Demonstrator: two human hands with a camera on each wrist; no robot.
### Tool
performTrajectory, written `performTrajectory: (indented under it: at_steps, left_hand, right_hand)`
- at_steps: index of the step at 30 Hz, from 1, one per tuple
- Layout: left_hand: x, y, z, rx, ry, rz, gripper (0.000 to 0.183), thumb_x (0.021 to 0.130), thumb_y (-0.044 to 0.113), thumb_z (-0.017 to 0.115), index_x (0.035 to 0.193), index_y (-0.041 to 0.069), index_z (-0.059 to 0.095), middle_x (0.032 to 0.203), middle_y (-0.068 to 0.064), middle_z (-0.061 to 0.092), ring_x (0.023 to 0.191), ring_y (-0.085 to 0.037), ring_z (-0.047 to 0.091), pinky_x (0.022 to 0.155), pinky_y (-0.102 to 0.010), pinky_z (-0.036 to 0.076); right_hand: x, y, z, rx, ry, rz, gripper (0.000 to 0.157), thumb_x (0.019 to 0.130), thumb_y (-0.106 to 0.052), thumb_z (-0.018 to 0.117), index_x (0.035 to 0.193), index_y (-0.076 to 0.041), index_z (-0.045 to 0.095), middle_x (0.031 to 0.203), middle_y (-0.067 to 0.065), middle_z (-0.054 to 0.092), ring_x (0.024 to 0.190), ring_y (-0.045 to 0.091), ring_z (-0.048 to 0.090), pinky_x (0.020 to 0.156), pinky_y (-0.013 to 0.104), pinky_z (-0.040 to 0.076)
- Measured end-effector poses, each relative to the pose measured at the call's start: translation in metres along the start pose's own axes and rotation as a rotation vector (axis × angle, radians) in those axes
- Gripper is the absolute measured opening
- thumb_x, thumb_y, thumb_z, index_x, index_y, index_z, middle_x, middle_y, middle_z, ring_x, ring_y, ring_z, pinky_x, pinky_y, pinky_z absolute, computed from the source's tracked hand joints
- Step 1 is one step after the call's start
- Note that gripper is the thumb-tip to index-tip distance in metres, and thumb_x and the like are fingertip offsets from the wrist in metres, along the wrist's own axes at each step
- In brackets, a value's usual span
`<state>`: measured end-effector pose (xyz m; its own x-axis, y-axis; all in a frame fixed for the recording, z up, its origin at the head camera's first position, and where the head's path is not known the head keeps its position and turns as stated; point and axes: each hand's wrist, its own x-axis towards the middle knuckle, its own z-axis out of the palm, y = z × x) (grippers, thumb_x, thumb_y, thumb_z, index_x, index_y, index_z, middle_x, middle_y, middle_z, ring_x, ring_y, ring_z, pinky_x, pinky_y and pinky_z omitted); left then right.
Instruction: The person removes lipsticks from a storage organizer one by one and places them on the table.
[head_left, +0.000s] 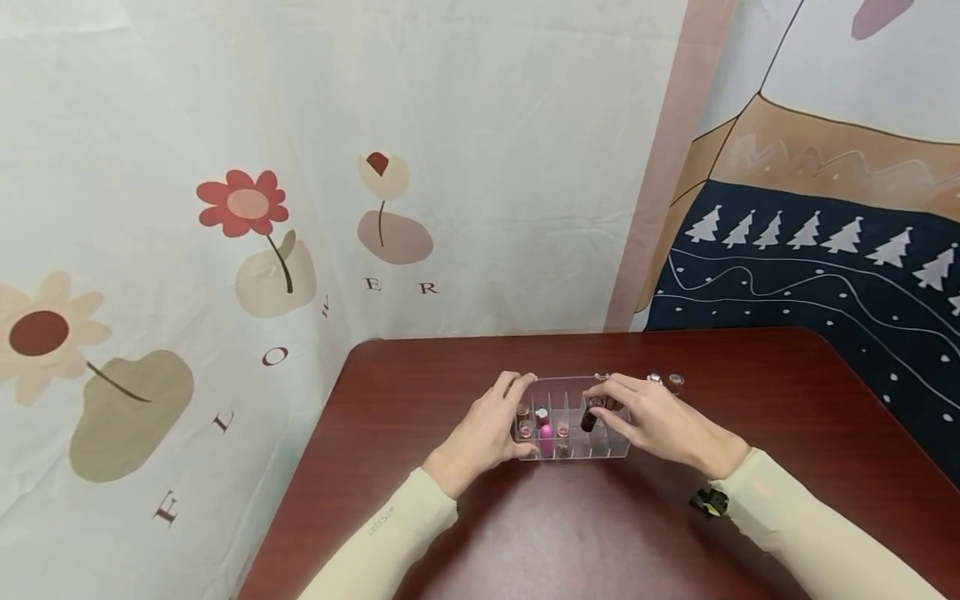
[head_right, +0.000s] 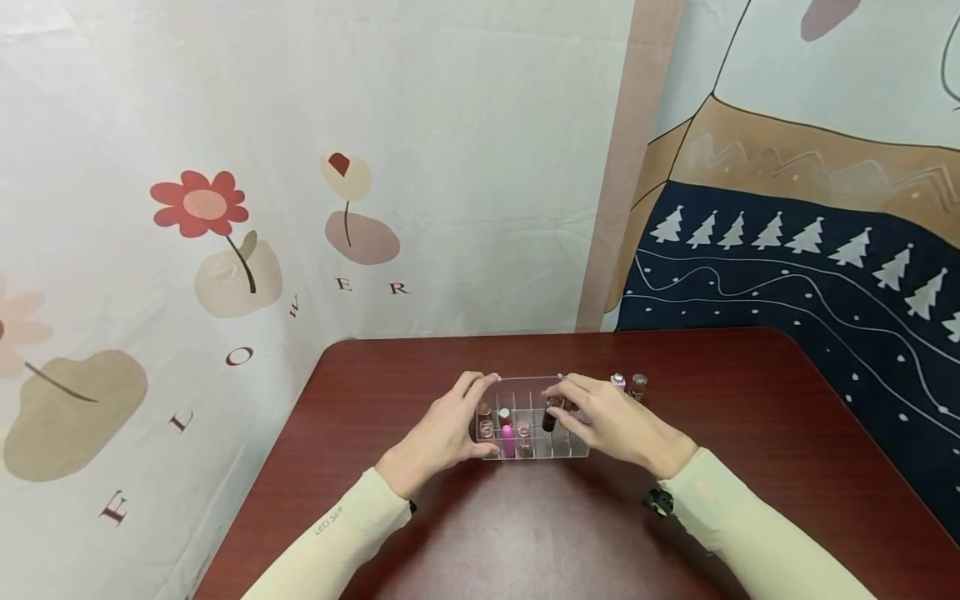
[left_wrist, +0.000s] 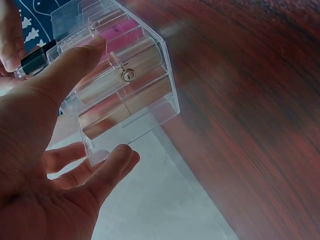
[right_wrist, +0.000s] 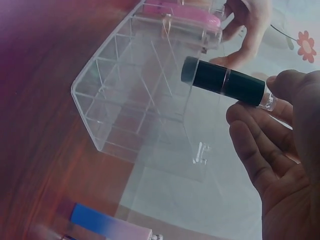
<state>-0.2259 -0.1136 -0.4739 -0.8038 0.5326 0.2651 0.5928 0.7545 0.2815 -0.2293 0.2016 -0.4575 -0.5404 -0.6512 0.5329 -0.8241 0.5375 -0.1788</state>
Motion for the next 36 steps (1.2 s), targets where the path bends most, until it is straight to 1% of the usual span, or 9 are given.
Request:
performTrajectory:
  at_steps: [2, 5, 12, 16, 20, 24, 26, 31, 36]
  left_hand:
    - [0.000, 0.000, 0.000, 0.001, 0.000, 0.002, 0.116, 0.076, 0.032, 0.113, 0.168, 0.002, 0.050, 0.154, -0.020, 0.058, 0.126, -0.035, 0.075, 0.116, -0.047, 0.066]
    - [-0.001, 0.001, 0.000, -0.006, -0.003, -0.003, 0.115, 0.077, 0.031, 0.113, 0.168, 0.002, 0.050, 0.155, -0.020, 0.058, 0.127, -0.036, 0.075, 0.117, -0.047, 0.066]
    - [-0.002, 0.000, 0.002, -0.010, 0.002, -0.007, 0.114, 0.077, 0.032, 0.113, 0.168, 0.003, 0.050, 0.156, -0.021, 0.058, 0.129, -0.036, 0.075, 0.117, -0.047, 0.066]
    - [-0.002, 0.001, 0.003, -0.013, -0.006, -0.007, 0.114, 0.078, 0.032, 0.112, 0.169, 0.002, 0.049, 0.156, -0.021, 0.058, 0.129, -0.036, 0.075, 0.118, -0.046, 0.065]
    - [-0.001, 0.001, 0.002, -0.001, 0.002, -0.003, 0.115, 0.078, 0.033, 0.113, 0.168, 0.003, 0.049, 0.157, -0.021, 0.058, 0.130, -0.036, 0.075, 0.118, -0.046, 0.065]
    - [-0.001, 0.001, 0.002, -0.003, 0.011, 0.004, 0.114, 0.077, 0.032, 0.113, 0.168, 0.003, 0.050, 0.156, -0.021, 0.059, 0.131, -0.037, 0.075, 0.118, -0.046, 0.065]
    - [0.000, 0.001, 0.002, -0.009, 0.011, 0.006, 0.114, 0.077, 0.032, 0.113, 0.167, 0.003, 0.050, 0.155, -0.021, 0.059, 0.130, -0.037, 0.075, 0.117, -0.047, 0.066]
    - [0.000, 0.001, 0.002, -0.008, 0.013, 0.008, 0.114, 0.077, 0.031, 0.113, 0.167, 0.001, 0.051, 0.155, -0.021, 0.059, 0.130, -0.038, 0.075, 0.117, -0.048, 0.066]
    - [-0.001, 0.000, 0.003, -0.008, 0.017, 0.009, 0.113, 0.077, 0.031, 0.113, 0.166, 0.000, 0.051, 0.155, -0.021, 0.059, 0.130, -0.038, 0.075, 0.117, -0.048, 0.066]
  right_hand:
    - [-0.001, 0.001, -0.002, -0.001, 0.007, -0.003, 0.040, 0.093, -0.002, 0.094, 0.131, -0.007, 0.081, 0.122, 0.007, 0.085, 0.086, 0.004, 0.072, 0.076, 0.027, 0.068]
    - [0.000, 0.003, -0.005, 0.008, 0.020, -0.011, 0.042, 0.092, 0.000, 0.095, 0.132, -0.007, 0.081, 0.121, 0.007, 0.085, 0.084, 0.001, 0.069, 0.074, 0.023, 0.066]
    - [0.000, 0.007, -0.013, 0.021, 0.055, -0.020, 0.042, 0.093, -0.001, 0.095, 0.131, -0.008, 0.080, 0.117, 0.004, 0.083, 0.089, 0.002, 0.071, 0.077, 0.026, 0.069]
    - [-0.002, 0.011, -0.017, 0.041, 0.090, -0.035, 0.046, 0.091, 0.003, 0.094, 0.133, -0.009, 0.080, 0.116, 0.002, 0.082, 0.087, 0.001, 0.069, 0.076, 0.017, 0.063]
    - [-0.003, 0.013, -0.021, 0.064, 0.116, -0.054, 0.053, 0.089, 0.008, 0.092, 0.137, -0.010, 0.079, 0.119, 0.001, 0.083, 0.086, 0.001, 0.067, 0.075, 0.012, 0.056]
    - [-0.005, 0.015, -0.025, 0.079, 0.114, -0.041, 0.058, 0.086, 0.011, 0.094, 0.139, -0.009, 0.078, 0.121, 0.002, 0.083, 0.086, 0.002, 0.069, 0.075, 0.009, 0.057]
    - [-0.007, 0.017, -0.027, 0.080, 0.111, -0.025, 0.056, 0.087, 0.010, 0.094, 0.138, -0.008, 0.078, 0.119, 0.001, 0.083, 0.086, 0.002, 0.071, 0.075, 0.009, 0.059]
    - [-0.011, 0.021, -0.032, 0.067, 0.115, 0.013, 0.051, 0.090, 0.007, 0.093, 0.135, -0.009, 0.078, 0.116, 0.002, 0.083, 0.084, 0.001, 0.071, 0.076, 0.009, 0.059]
    - [-0.012, 0.024, -0.037, 0.030, 0.137, 0.021, 0.048, 0.089, 0.006, 0.094, 0.132, -0.011, 0.079, 0.116, 0.001, 0.084, 0.084, 0.002, 0.072, 0.076, 0.013, 0.062]
